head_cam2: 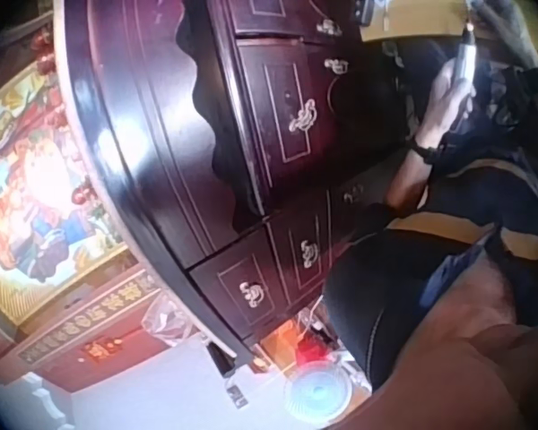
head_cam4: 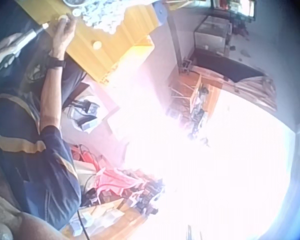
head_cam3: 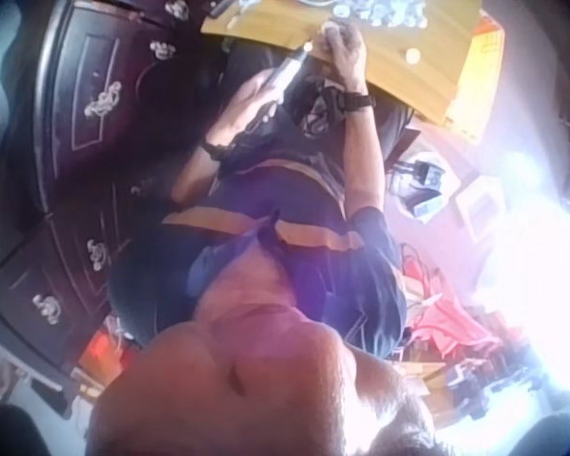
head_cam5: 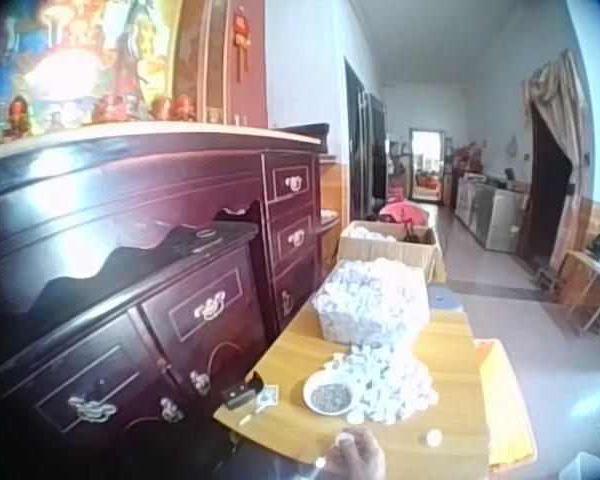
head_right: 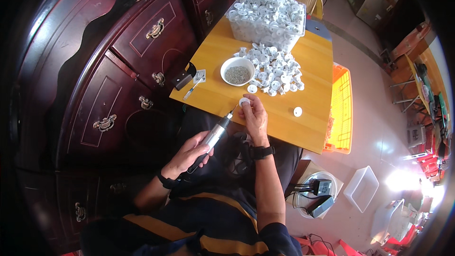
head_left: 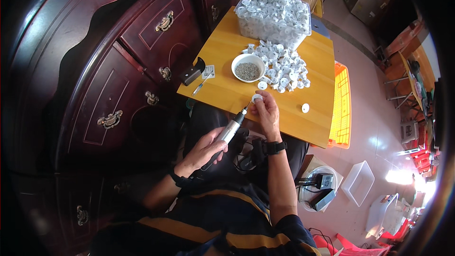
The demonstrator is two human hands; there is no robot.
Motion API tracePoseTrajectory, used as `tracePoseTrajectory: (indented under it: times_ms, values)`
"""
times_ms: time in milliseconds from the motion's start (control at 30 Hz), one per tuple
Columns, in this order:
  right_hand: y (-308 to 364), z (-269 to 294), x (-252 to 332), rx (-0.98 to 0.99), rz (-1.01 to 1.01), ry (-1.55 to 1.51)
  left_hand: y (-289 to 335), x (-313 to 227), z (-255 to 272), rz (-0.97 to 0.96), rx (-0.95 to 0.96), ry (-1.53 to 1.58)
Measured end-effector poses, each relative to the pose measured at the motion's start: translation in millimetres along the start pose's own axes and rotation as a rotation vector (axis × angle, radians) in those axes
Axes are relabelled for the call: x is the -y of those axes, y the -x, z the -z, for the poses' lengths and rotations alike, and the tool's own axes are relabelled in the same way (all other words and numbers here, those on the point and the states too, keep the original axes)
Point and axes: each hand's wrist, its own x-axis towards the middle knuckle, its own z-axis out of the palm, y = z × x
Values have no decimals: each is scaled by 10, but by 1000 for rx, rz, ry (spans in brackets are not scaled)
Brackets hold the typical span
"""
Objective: The recorder is assembling small white plastic components by inserting screws and fastening them using an electric screwdriver.
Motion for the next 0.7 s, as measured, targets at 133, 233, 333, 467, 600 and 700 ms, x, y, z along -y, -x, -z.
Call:
tracePoseTrajectory:
  times_ms: [133, 233, 333, 467, 600, 700]
  values:
    - [-52, 32, 14, 35, -39, 29, -44, -22, -2, -7, -3, -5]
    - [-64, 14, 26, 29, -49, 7, -82, -36, -1, 7, -9, -12]
    - [-70, 26, -3, 26, -55, -24, -108, -38, -17, 25, -9, -17]
    - [-76, 52, -44, 29, -42, 7, -137, -45, -26, 20, 2, -25]
    - [-62, 21, -38, 42, -25, -40, -147, -44, -17, 20, -13, -44]
    - [-70, 33, -44, 31, -29, -42, -159, -45, -25, 26, -14, -42]
